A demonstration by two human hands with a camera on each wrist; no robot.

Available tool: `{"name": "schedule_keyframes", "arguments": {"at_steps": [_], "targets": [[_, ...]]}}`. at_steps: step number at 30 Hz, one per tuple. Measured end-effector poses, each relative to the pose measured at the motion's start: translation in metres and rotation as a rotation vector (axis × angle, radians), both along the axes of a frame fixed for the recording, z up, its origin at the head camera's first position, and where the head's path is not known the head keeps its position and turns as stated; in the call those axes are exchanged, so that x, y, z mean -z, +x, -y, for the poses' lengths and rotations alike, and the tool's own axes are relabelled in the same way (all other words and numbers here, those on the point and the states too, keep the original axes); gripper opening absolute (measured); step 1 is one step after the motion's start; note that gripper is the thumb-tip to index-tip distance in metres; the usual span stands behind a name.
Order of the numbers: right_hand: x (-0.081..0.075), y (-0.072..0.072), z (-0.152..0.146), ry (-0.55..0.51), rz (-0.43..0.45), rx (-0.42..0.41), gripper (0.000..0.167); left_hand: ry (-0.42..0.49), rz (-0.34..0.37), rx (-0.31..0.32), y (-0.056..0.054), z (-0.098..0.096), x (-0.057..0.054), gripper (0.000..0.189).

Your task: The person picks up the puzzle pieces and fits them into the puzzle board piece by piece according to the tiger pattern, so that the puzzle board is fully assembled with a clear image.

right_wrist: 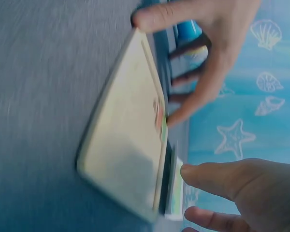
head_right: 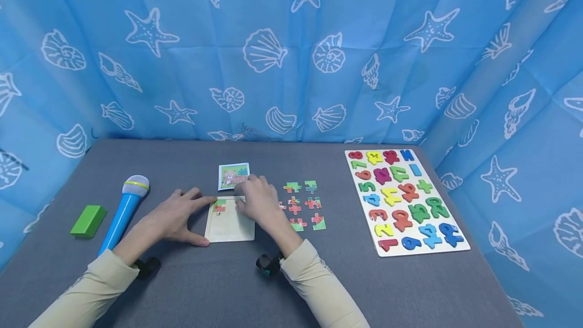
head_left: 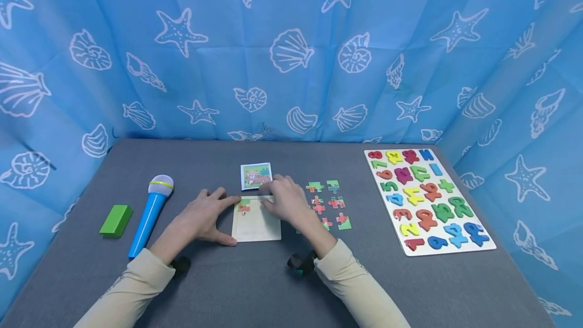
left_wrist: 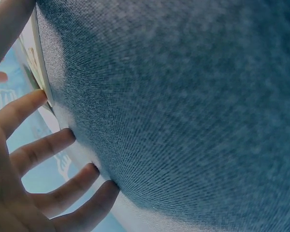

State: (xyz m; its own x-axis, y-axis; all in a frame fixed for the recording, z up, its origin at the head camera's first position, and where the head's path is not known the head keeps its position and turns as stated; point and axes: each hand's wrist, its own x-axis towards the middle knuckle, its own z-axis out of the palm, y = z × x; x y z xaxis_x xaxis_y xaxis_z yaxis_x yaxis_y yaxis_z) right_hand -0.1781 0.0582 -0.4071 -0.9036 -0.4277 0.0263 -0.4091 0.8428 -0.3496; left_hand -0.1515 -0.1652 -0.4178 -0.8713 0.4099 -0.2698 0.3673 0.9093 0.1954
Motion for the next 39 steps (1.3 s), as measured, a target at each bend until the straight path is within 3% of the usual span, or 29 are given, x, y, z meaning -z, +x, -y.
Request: {"name": "schedule_keyframes", "arguments": {"at_steps": [7,21,39], "targets": [[-0.005,-0.008,-0.029,-0.017,-0.023,0.042,0.030,0.003,0.003,-0.004,0.001,-0.001,0.000,0.106],[-0.009,-0.020,-0.076,0.025,0.044,0.151,0.037,-0.001,0.009,-0.019,0.000,-0.001,0.001,0.111],[0.001,-0.023,-0.095,0.052,0.145,0.183,0.039,0.000,0.037,-0.027,0.001,-0.002,-0.001,0.110]]}}
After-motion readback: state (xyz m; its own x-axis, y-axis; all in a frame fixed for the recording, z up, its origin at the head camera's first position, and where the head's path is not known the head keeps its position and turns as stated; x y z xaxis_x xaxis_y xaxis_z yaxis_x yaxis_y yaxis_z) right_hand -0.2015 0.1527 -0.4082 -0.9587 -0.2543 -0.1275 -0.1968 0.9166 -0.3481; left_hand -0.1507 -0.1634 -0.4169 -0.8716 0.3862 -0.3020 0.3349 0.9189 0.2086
